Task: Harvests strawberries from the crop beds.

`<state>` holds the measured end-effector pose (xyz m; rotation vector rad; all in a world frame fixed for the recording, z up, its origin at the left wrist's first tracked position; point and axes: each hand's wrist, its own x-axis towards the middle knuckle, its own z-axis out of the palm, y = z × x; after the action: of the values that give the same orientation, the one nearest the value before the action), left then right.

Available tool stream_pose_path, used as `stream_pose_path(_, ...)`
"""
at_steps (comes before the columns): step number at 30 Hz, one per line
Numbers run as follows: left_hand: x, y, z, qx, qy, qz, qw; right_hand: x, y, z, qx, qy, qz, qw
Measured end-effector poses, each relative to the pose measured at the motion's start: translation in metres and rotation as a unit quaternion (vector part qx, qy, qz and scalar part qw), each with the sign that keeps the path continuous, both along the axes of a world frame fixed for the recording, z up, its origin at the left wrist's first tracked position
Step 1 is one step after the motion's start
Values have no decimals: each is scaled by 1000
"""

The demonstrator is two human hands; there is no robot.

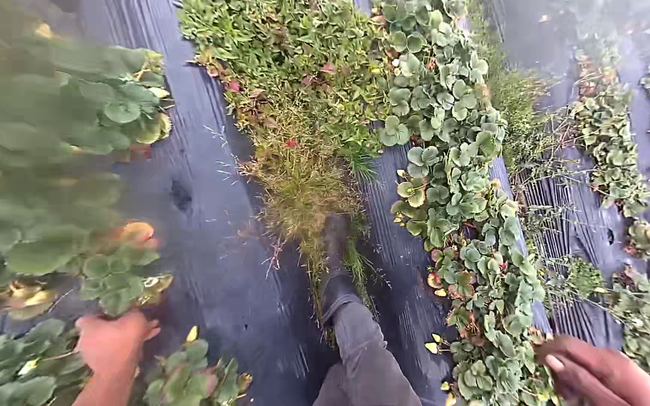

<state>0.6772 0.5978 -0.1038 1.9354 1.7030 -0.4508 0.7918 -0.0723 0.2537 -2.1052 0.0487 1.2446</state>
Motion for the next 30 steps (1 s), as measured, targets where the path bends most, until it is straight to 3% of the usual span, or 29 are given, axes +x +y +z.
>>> stream_pose_path(4,-18,19,-4,-70,-35,-13,997,138,77,-197,-17,-59,212,975)
stream_pose_path(6,-7,19,6,-93,-9,-44,995,206,106,-293,-35,-107,253,961)
stream_pose_path(8,-1,23,20,-57,-21,-171,983,260,112,-364,-73,-106,150,980)
stream_pose_path(10,14,32,44,-31,-97,-366,925,292,93,-407,-147,-90,-42,984)
stream_pose_path(12,37,39,69,-66,-177,-499,846,292,62,-425,-202,-79,-153,964)
stream_pose_path(14,74,27,87,-118,-176,-521,827,279,36,-422,-228,-77,-152,959)
stream_pose_path(16,112,11,85,-133,-125,-473,862,266,23,-408,-231,-61,-106,965)
stream_pose_path(19,161,0,45,-115,-38,-319,940,260,40,-401,-203,-46,-51,977)
stream_pose_path(22,192,-10,2,-138,41,-228,963,275,75,-417,-199,-47,-5,979)
stream_pose_path(26,198,-26,-21,-249,155,-281,914,285,108,-436,-296,51,192,934)
stream_pose_path(27,201,-34,-13,-290,176,-296,893,280,108,-436,-295,65,183,935)
stream_pose_path(30,213,-22,25,-331,222,-361,843,264,127,-442,-232,122,23,965)
